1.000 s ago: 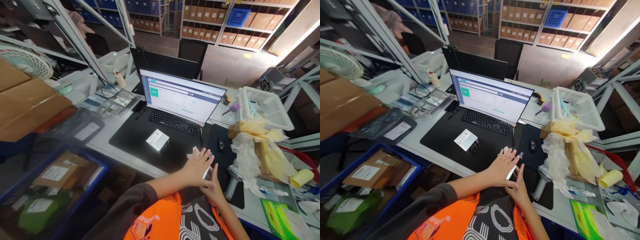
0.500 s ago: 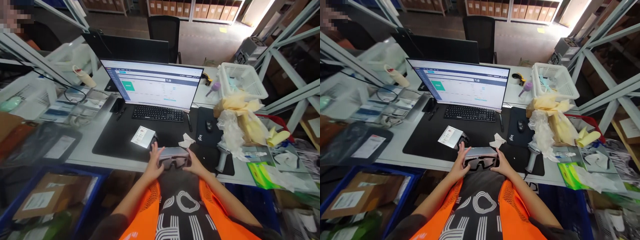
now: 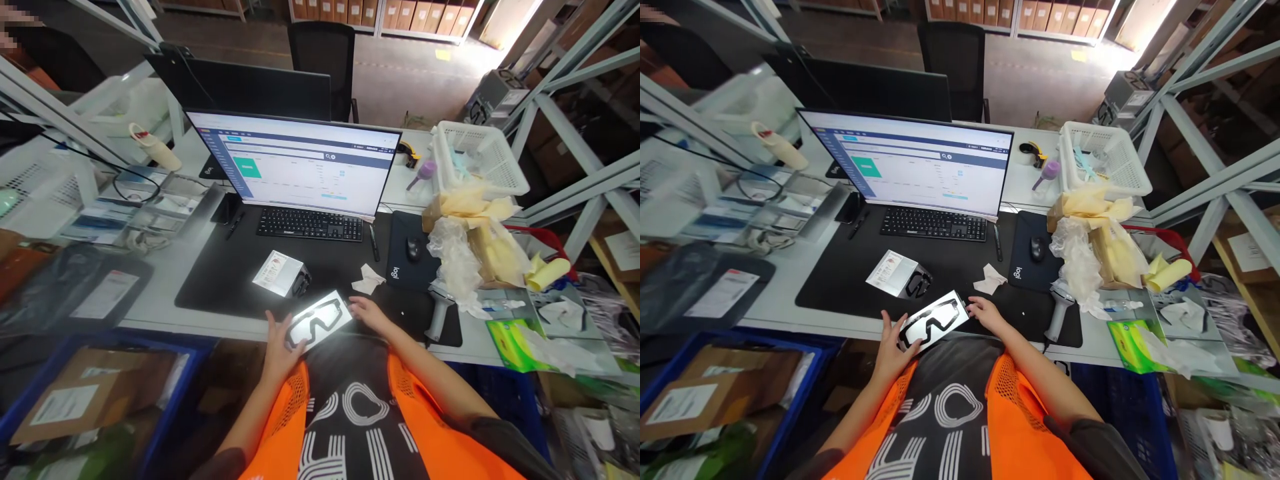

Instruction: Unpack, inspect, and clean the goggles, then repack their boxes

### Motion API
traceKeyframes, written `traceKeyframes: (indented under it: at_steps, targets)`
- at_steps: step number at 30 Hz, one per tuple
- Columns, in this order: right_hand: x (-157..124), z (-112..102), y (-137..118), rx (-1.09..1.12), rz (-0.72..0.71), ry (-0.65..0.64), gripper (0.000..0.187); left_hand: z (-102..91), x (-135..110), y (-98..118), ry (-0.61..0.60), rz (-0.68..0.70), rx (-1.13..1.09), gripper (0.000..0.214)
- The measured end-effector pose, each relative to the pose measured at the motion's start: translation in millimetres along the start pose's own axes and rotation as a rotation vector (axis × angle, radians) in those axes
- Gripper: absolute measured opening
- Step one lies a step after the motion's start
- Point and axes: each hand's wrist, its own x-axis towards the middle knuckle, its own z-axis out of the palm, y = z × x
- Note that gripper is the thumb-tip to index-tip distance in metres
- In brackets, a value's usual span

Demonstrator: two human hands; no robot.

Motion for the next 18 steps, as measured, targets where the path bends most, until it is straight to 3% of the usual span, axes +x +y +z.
traceKeyframes:
  at_steps: [3,6,13,18]
  targets:
    - [18.0,9.8,-4.0,-0.071,0.040,0.008,0.021,2.4,4.8,15.6,-0.065,0.086,0.201,0.092]
    - [25.2,16.1,-9.0,-0.170,0.057,0.036,0.020,5.4,11.2,33.4,-0.156,0.108,0.402,0.099]
    - [14.5,13.3,-18.7,-0.380,0.052,0.197,0.023,8.4,19.9,56.5,-0.210,0.061,0.667,0.085]
    - [-1.3,-10.8,-16.2,-0.393,0.071,0.335,0.014,17.4,16.7,65.8,-0.193,0.144,0.721,0.069]
